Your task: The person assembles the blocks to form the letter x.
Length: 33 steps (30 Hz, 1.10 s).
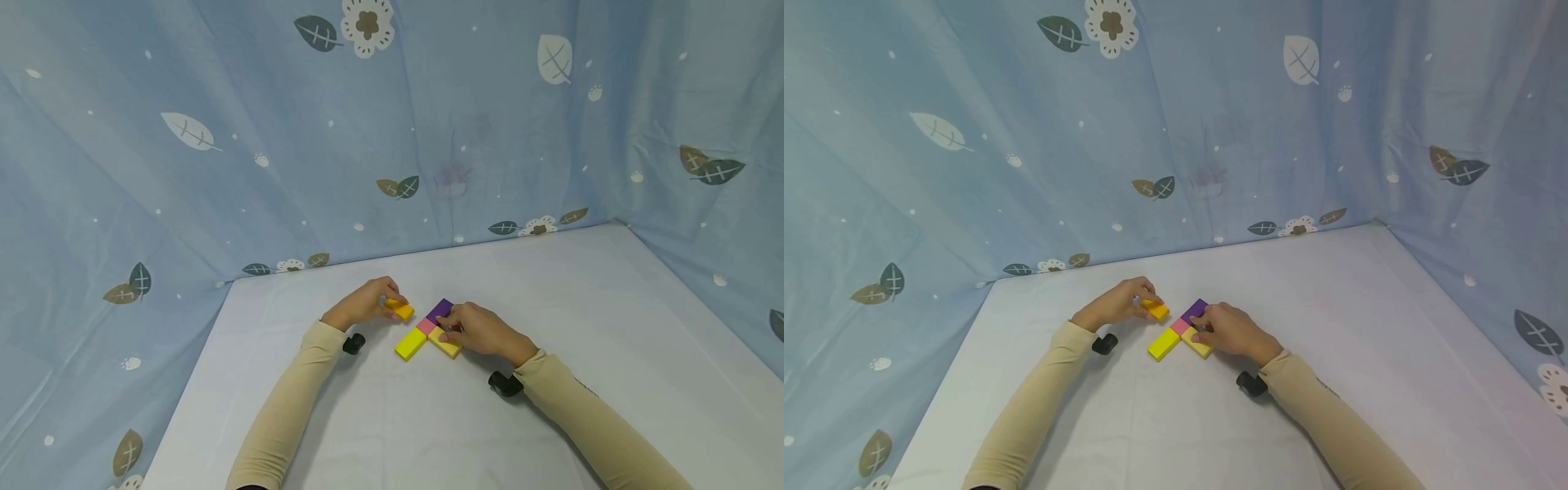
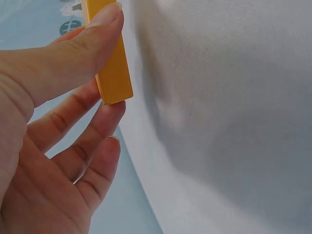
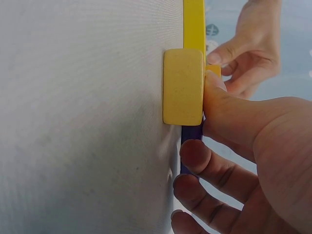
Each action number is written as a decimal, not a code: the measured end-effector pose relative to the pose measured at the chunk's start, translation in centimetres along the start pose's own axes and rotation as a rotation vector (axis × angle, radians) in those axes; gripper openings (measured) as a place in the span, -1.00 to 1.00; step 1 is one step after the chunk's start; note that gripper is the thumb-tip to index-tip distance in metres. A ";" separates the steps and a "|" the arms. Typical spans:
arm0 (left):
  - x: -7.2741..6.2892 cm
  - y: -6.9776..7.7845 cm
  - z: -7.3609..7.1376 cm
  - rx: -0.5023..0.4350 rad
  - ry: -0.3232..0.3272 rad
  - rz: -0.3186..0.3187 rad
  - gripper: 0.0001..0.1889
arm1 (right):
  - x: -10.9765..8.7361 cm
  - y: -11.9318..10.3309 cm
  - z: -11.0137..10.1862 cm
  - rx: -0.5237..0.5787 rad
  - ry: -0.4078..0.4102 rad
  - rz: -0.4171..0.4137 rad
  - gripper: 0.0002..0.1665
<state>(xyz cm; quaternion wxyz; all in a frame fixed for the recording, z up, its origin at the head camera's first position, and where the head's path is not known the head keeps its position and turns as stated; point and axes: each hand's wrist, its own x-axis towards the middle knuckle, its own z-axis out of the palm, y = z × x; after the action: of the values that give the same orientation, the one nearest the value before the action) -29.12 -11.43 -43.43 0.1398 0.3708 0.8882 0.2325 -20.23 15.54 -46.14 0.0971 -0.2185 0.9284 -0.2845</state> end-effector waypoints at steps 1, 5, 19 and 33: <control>0.0 0.0 0.0 -0.001 -0.003 0.003 -0.63 | 0.0 0.0 0.0 0.000 0.000 -0.002 -0.46; 0.1 0.2 0.1 0.000 -0.011 0.010 -0.64 | 0.0 0.1 -0.1 -0.001 0.002 -0.013 -0.47; 0.4 0.5 0.7 0.020 -0.033 0.043 -0.66 | 0.0 0.1 -0.1 0.019 0.002 -0.032 -0.50; 0.8 0.7 1.3 0.051 -0.059 0.068 -0.66 | -0.1 0.1 -0.1 0.002 0.009 -0.054 -0.49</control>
<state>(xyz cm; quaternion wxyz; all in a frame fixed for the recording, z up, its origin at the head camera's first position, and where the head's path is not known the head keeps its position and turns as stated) -28.74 -10.04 -44.23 0.1484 0.4110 0.8762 0.2034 -20.23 15.74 -46.12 0.0857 -0.2420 0.9223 -0.2890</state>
